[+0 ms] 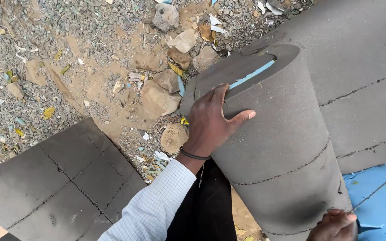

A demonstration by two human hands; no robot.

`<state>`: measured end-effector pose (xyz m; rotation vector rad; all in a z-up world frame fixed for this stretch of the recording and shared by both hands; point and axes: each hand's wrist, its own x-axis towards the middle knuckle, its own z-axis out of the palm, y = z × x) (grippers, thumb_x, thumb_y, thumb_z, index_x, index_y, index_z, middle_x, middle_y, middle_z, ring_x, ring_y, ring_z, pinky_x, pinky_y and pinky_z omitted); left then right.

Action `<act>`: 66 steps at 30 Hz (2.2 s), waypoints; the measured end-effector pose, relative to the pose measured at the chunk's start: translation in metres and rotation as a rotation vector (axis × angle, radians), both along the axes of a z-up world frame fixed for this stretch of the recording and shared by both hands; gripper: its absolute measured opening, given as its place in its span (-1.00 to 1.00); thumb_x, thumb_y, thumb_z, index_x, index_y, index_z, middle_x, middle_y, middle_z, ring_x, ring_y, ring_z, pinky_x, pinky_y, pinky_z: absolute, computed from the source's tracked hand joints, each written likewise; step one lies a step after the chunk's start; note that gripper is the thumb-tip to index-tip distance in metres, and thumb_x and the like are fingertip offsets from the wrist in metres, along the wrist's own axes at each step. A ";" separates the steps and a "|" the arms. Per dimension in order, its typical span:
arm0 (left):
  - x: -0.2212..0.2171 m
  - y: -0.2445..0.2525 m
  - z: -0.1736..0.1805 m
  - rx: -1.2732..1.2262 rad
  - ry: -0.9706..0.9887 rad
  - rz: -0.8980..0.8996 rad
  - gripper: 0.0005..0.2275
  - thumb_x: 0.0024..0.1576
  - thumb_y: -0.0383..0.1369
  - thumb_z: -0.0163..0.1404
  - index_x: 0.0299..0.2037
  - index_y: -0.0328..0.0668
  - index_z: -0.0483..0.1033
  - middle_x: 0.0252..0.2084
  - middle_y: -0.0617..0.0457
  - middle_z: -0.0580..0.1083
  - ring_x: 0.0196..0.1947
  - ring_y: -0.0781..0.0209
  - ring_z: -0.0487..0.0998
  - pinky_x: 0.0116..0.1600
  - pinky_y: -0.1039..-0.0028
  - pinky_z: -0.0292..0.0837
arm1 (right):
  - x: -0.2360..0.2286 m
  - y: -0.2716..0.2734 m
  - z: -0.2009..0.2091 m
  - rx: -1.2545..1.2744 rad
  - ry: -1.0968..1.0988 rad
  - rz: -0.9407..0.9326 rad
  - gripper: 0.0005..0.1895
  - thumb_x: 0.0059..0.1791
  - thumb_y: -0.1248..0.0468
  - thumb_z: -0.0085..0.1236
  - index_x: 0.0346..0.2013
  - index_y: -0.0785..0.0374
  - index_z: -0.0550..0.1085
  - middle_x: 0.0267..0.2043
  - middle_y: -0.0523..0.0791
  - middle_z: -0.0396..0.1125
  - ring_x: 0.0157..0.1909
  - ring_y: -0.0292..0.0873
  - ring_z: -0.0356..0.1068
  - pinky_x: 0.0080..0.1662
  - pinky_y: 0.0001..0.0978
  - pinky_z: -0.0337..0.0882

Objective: Measuring and marking large foam pieces for sofa upholstery using a tape measure and a marking tool.

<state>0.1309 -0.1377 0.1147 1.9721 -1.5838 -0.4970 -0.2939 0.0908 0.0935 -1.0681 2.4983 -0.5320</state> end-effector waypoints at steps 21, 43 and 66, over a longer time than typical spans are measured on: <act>-0.018 0.004 0.012 -0.039 0.071 0.288 -0.15 0.19 0.43 0.10 0.30 -0.27 0.69 0.22 -0.07 0.74 0.24 -0.18 0.78 0.33 -0.06 0.58 | 0.149 -0.446 -0.012 -0.109 -0.320 1.045 -0.46 0.50 0.42 -0.08 0.80 0.41 0.48 0.29 0.00 0.50 0.26 -0.10 0.47 0.26 -0.23 0.51; 0.050 0.032 -0.059 0.278 0.425 0.334 -0.39 0.35 0.27 0.16 0.35 -0.01 0.77 0.49 0.07 0.71 0.58 0.07 0.63 0.65 -0.07 0.26 | 0.384 -0.545 -0.036 0.721 0.325 1.929 -0.56 0.39 0.03 0.10 0.54 -0.35 0.71 0.29 -0.23 0.79 0.31 0.10 0.75 0.28 0.18 0.63; 0.065 0.043 -0.093 0.560 0.949 0.841 0.09 -0.03 0.25 0.37 0.73 -0.13 0.39 0.67 0.04 0.41 0.70 0.12 0.43 0.69 0.27 0.39 | 0.403 -0.558 -0.083 1.060 0.381 2.019 -0.43 0.45 0.18 -0.09 0.67 -0.47 0.58 0.31 -0.31 0.80 0.26 -0.14 0.83 0.19 -0.08 0.75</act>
